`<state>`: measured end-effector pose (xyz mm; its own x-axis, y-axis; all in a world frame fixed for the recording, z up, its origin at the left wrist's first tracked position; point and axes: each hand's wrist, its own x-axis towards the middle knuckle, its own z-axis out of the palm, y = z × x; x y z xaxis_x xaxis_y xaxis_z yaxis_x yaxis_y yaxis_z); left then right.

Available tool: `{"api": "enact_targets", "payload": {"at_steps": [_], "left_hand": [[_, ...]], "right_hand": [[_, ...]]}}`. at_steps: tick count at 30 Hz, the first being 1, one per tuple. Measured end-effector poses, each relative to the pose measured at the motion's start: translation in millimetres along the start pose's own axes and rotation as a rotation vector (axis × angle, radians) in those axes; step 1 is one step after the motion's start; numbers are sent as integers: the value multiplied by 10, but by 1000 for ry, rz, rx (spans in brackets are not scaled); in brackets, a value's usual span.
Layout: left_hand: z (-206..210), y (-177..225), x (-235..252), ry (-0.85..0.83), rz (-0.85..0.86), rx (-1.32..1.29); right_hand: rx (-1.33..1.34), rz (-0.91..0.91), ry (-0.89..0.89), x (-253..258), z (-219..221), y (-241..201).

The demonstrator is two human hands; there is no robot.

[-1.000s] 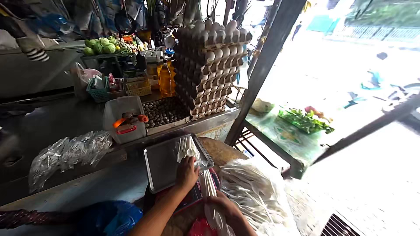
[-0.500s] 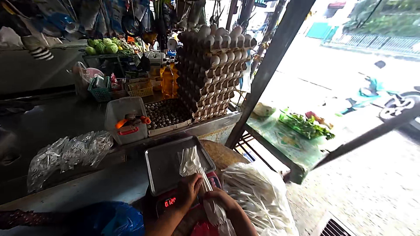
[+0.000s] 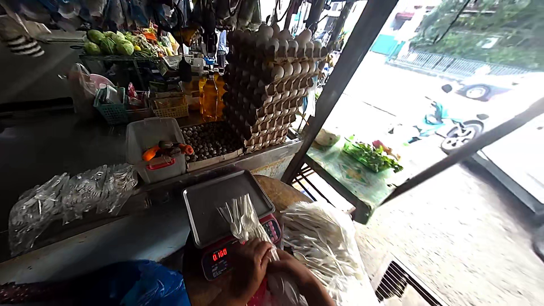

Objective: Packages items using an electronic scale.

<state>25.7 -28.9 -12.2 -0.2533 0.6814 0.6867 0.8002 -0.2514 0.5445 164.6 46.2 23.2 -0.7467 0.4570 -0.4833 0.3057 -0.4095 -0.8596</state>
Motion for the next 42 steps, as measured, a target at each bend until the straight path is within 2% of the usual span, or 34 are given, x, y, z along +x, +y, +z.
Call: {"api": "enact_targets", "payload": {"at_steps": [3,6,10,14,17,21,24,29,33,36,38,40,42], "left_hand": [[-83,17,25,13,-13,-49],[-120,25,16,0,8,-62],[-153,8,-45,44,-24,-85],[-236,-18,-21,130,-70,-184],[-310,-58,71,195,-135,-265],[-432,-101,306,291,-315,-435],[-581,-165,592,342,-485,-614],[-1008,-283,1184,310,-648,-759],[-1333,-479,1546,126,-761,-694],[-1501,-669,1686,6,-784,-580],[-1601,-772,1732,-51,-766,-456],[-1708,-841,1730,-139,-711,-298],[-1823,-857,1703,-246,-685,-111]], "right_hand": [[172,-103,12,80,1,27],[447,-131,119,178,123,111],[575,-134,62,298,180,125],[258,-14,86,188,341,-341],[145,43,189,286,438,-630],[9,149,249,521,568,-1076],[-122,190,209,691,644,-1447],[-464,127,99,750,768,-2247],[-632,113,145,794,845,-2675],[-800,83,133,829,941,-2722],[-991,38,58,907,1008,-2518],[-1168,-88,22,927,1104,-2238],[-1241,-195,-25,843,1203,-2017]]}}
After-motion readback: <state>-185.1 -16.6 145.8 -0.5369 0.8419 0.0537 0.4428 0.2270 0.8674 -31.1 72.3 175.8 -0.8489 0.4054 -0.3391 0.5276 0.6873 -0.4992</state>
